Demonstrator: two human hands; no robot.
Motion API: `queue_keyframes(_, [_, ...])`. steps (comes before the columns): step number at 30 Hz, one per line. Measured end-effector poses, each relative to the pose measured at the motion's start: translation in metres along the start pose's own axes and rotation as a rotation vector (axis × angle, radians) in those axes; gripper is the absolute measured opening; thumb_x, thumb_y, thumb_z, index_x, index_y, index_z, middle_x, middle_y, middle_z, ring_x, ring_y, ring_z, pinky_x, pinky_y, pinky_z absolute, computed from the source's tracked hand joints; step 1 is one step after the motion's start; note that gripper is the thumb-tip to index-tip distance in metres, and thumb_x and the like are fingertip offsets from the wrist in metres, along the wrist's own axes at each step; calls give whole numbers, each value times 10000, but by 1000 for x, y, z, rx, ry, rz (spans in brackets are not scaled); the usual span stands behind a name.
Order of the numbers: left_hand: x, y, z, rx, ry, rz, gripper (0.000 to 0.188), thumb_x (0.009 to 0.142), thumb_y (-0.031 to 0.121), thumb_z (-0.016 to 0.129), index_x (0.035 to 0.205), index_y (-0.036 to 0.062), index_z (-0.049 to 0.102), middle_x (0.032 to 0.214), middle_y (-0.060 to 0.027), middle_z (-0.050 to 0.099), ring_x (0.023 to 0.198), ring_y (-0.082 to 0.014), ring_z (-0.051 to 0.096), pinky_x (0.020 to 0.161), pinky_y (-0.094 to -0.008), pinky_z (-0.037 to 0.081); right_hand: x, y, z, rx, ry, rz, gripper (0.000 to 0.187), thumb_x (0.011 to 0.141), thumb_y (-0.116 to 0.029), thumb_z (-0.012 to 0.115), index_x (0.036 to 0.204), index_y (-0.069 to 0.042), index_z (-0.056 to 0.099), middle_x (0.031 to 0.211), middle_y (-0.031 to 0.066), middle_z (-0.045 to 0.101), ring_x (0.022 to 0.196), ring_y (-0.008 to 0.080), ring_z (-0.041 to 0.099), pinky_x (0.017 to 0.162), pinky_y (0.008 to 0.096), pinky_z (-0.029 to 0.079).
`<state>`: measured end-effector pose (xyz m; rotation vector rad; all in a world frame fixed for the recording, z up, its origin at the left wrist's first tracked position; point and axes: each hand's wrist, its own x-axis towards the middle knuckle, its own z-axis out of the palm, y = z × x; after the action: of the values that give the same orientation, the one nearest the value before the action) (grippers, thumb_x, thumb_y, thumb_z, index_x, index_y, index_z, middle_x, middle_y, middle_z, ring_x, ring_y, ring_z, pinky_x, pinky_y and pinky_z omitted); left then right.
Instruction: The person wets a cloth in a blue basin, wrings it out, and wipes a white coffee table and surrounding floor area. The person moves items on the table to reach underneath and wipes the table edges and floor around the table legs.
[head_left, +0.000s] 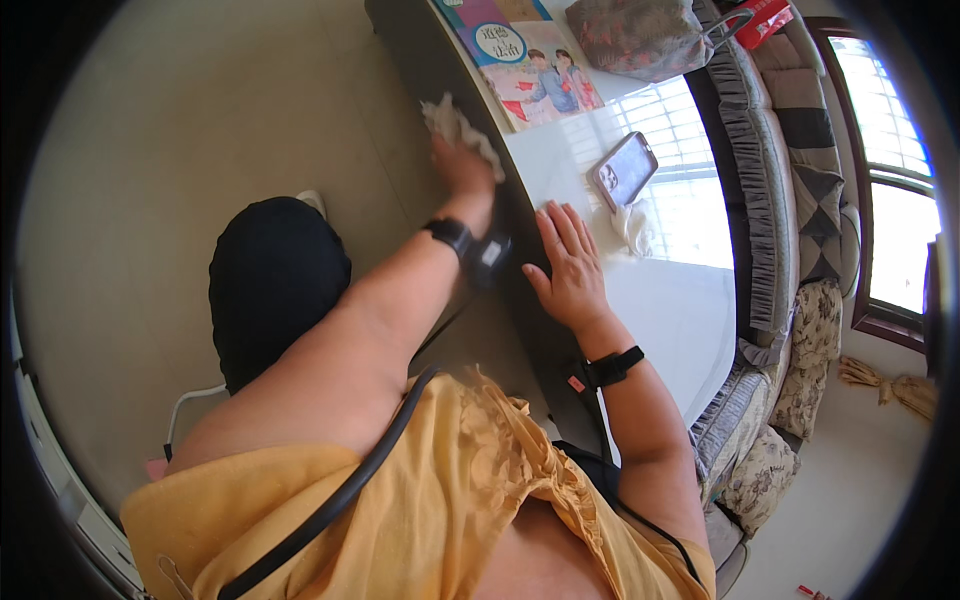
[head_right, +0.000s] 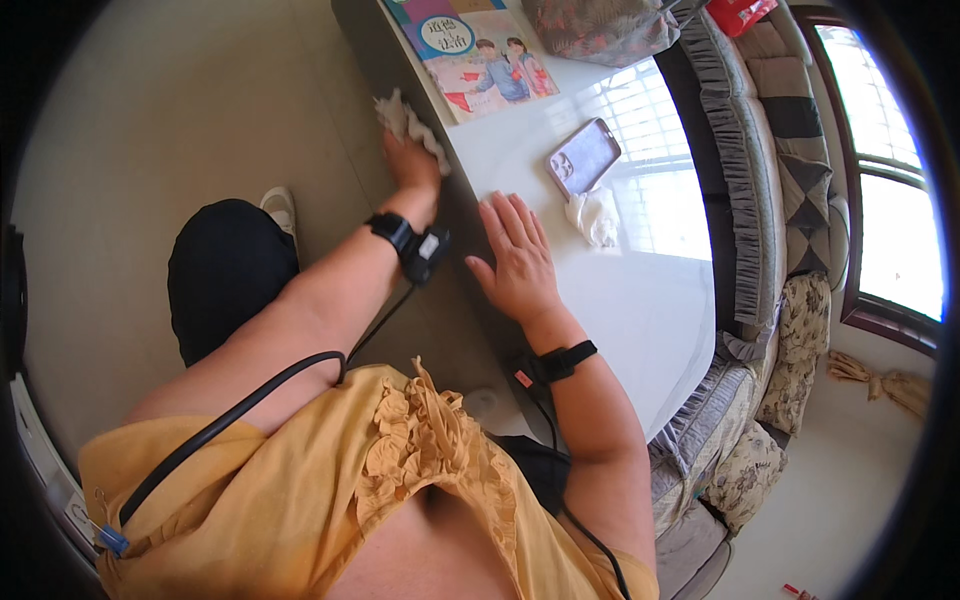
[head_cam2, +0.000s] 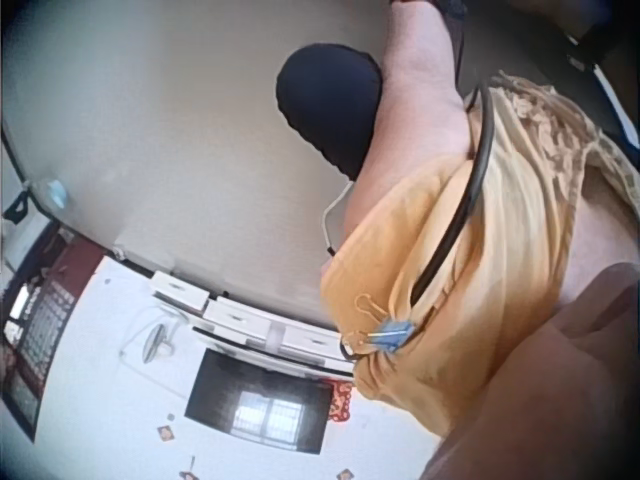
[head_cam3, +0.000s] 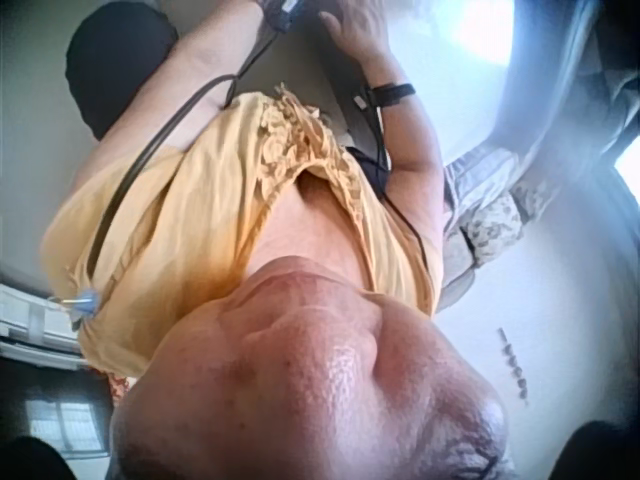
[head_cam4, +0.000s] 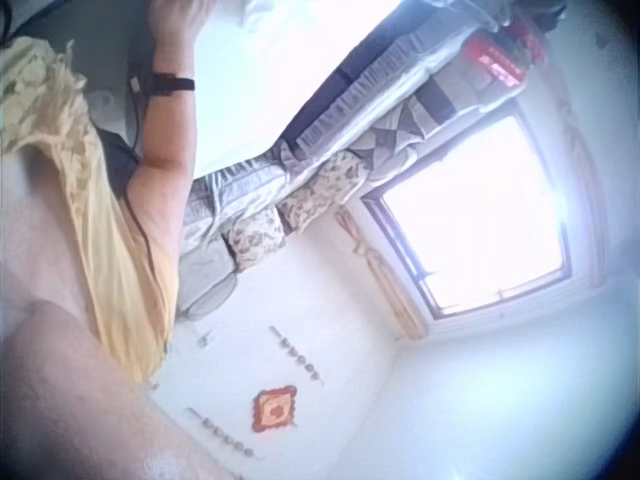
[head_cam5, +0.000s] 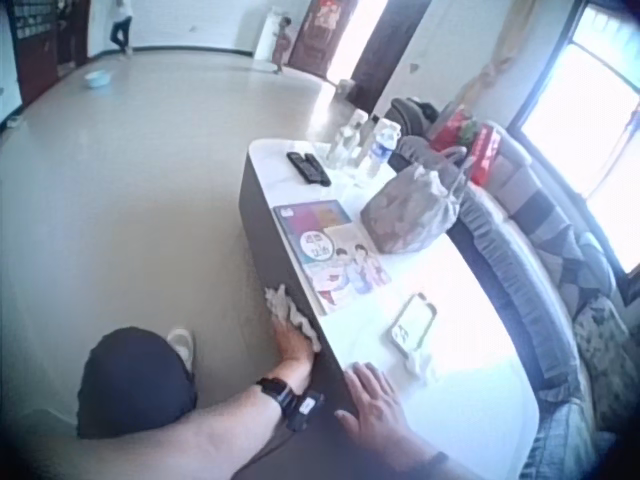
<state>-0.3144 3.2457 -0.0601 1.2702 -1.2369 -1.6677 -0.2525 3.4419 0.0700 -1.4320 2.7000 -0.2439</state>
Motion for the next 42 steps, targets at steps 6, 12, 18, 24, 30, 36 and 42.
queue_keyframes(6, [14, -12, -21, 7, -106, -53, 331, 939, 61, 492, 1256, -25, 534, 1226, -255, 583, 1161, -433, 573, 1009, -493, 459, 15, -4, -2, 39, 17, 9, 726, 841, -268, 748, 1490, -92, 477, 1538, 152, 455, 1458, 367, 383, 1215, 498, 281])
queue_keyframes(12, [90, 83, 16, 51, -120, 497, 465, 947, 275, 564, 1342, 31, 579, 1327, -288, 534, 1265, -459, 488, 1094, -508, 383, 94, -21, -2, -8, 78, -27, 748, 832, -300, 761, 1499, -113, 478, 1555, 162, 433, 1473, 379, 356, 1220, 513, 262])
queue_keyframes(18, [120, 23, 17, 48, -89, 300, 355, 972, 139, 518, 1289, 3, 604, 1311, -237, 589, 1234, -412, 555, 1015, -517, 434, 103, -27, 9, -104, -22, -29, 817, 799, -365, 794, 1515, -143, 468, 1600, 162, 371, 1488, 390, 325, 1224, 514, 248])
queue_keyframes(24, [37, -53, -18, 236, -116, 136, 378, 914, 172, 593, 1243, -5, 649, 1192, -204, 681, 1176, -321, 628, 990, -481, 481, 103, -30, 7, -111, -48, 22, 836, 797, -381, 793, 1520, -126, 457, 1608, 157, 365, 1490, 385, 325, 1224, 505, 246])
queue_keyframes(30, [-88, -127, -53, 508, -525, -29, 396, 814, 260, 703, 1165, 77, 710, 1186, -177, 697, 1150, -314, 652, 973, -466, 509, 102, -24, 10, -75, -24, 8, 834, 799, -370, 784, 1518, -110, 451, 1600, 154, 386, 1490, 375, 335, 1221, 500, 259])
queue_keyframes(36, [-16, -151, -59, 1221, -1114, 171, 421, 713, 347, 813, 1087, 158, 772, 1181, -149, 712, 1124, -307, 676, 956, -450, 537, 101, -22, 6, -26, -21, 29, 822, 797, -346, 790, 1509, -104, 459, 1588, 138, 410, 1490, 351, 348, 1222, 494, 261])
queue_keyframes(42, [208, -64, -24, 901, -618, 235, 454, 833, 403, 771, 1123, 59, 706, 1107, -197, 716, 1008, -341, 705, 879, -430, 565, 107, -26, 4, -20, -9, 24, 831, 786, -346, 802, 1503, -100, 463, 1574, 136, 431, 1483, 333, 365, 1224, 489, 264])
